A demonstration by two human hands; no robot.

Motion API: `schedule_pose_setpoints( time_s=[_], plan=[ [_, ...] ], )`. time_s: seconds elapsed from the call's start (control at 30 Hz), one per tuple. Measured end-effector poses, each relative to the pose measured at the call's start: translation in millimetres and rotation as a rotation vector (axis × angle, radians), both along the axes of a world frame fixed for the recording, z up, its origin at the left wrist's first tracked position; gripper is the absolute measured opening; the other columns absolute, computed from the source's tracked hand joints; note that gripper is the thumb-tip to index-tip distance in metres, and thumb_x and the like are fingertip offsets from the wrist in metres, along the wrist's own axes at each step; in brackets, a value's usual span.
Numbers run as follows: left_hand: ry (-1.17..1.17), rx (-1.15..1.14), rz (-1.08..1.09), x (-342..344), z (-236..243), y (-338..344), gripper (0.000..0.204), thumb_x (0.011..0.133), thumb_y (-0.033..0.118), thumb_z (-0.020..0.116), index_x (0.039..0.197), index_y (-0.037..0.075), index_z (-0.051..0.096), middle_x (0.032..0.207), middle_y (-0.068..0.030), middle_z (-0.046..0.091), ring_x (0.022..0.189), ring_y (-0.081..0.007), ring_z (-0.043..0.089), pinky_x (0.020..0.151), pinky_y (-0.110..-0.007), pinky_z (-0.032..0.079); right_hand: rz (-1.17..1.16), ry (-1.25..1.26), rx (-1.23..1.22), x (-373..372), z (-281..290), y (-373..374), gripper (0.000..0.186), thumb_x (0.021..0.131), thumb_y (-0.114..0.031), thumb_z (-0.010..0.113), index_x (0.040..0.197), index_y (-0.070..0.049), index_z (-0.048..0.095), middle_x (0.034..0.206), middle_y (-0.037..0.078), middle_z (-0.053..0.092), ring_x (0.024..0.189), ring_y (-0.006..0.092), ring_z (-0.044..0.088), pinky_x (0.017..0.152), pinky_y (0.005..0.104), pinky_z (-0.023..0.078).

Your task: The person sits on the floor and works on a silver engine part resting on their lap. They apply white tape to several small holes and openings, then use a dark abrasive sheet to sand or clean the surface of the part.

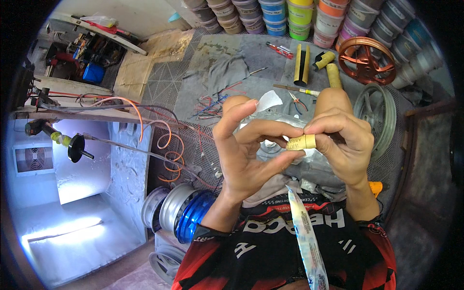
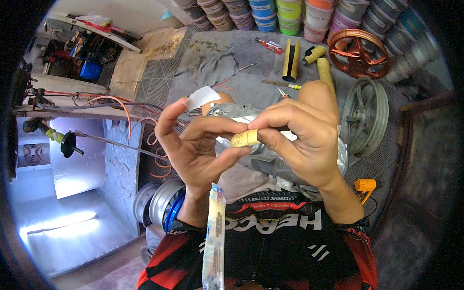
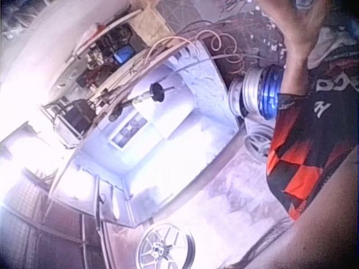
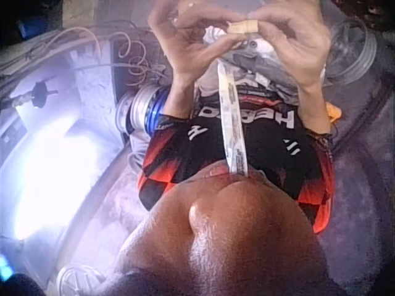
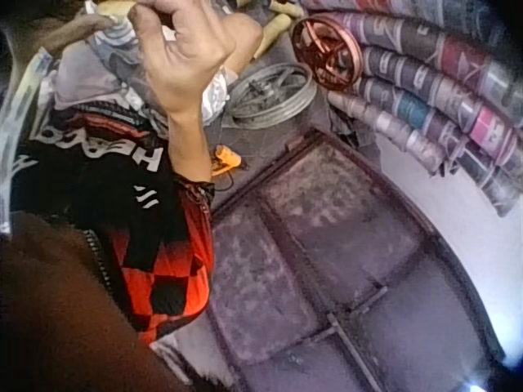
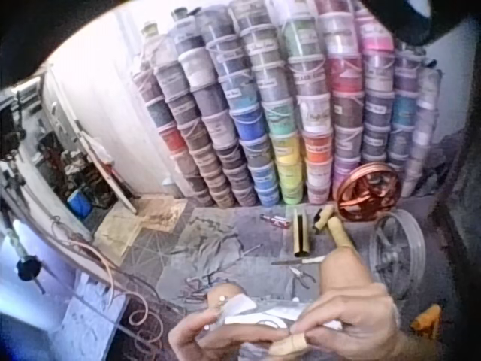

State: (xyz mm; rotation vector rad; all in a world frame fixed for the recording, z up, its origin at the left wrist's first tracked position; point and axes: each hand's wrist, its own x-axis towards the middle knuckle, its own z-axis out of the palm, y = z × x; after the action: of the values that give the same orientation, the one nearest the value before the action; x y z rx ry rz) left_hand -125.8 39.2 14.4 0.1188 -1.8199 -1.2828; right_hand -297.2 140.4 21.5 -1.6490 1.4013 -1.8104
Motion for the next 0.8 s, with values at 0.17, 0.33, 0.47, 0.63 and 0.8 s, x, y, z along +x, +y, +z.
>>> schedule_pose_setpoints(
  time_s=[0.17,0.33,0.47,0.63,0.8],
  plan=[
    [0.041,-0.089,-0.021,-3.6,-2.5,-3.1,0.087,0.084,-0.015,0.073,0.148,0.007,0.019,0.109,-0.0235,0.069,0.097,-0.0274,0.073,0.085,-0.035,0.061,-0.005,-0.045,0.009,2.0,-5.7,-0.1,0.009,0.086,0.002,0.076,0.094,0.004,0.072,0.088,0.012,0.073,0.075,0.0164,0.069,0.067,0.0261,0.053],
    [-0.034,0.004,0.025,0.0,-4.4,-2.5,0.081,0.085,-0.015,0.070,0.143,0.008,0.019,0.100,-0.0233,0.070,0.094,-0.0274,0.072,0.087,-0.036,0.058,0.045,0.008,0.077,-3.6,-3.8,2.8,0.015,0.083,0.002,0.077,0.097,0.004,0.073,0.088,0.013,0.073,0.076,0.0203,0.071,0.067,0.0281,0.054],
    [-0.046,0.008,0.049,-0.3,-6.6,-1.2,0.072,0.086,-0.016,0.066,0.138,0.008,0.022,0.101,-0.0240,0.070,0.095,-0.0270,0.071,0.087,-0.037,0.056,-0.119,0.377,-0.040,1.3,5.7,1.7,0.021,0.079,0.002,0.079,0.099,0.002,0.074,0.087,0.013,0.072,0.075,0.0247,0.072,0.064,0.0321,0.056],
    [-0.035,-0.044,0.041,-0.3,-8.1,2.7,0.068,0.086,-0.018,0.063,0.135,0.008,0.023,0.101,-0.0267,0.070,0.095,-0.0276,0.070,0.088,-0.039,0.055,-0.200,0.589,-0.091,2.0,10.6,5.4,0.023,0.079,0.001,0.079,0.101,0.000,0.073,0.086,0.012,0.072,0.073,0.0264,0.072,0.061,0.0343,0.056],
    [0.040,-0.021,0.032,-2.2,-13.8,7.3,0.065,0.089,-0.018,0.061,0.138,0.008,0.026,0.111,-0.0236,0.066,0.100,-0.0273,0.071,0.087,-0.036,0.056,-0.148,0.540,-0.056,1.3,12.9,3.5,0.024,0.080,0.002,0.078,0.102,0.000,0.070,0.086,0.013,0.072,0.072,0.0266,0.072,0.062,0.0339,0.057]
  ],
)
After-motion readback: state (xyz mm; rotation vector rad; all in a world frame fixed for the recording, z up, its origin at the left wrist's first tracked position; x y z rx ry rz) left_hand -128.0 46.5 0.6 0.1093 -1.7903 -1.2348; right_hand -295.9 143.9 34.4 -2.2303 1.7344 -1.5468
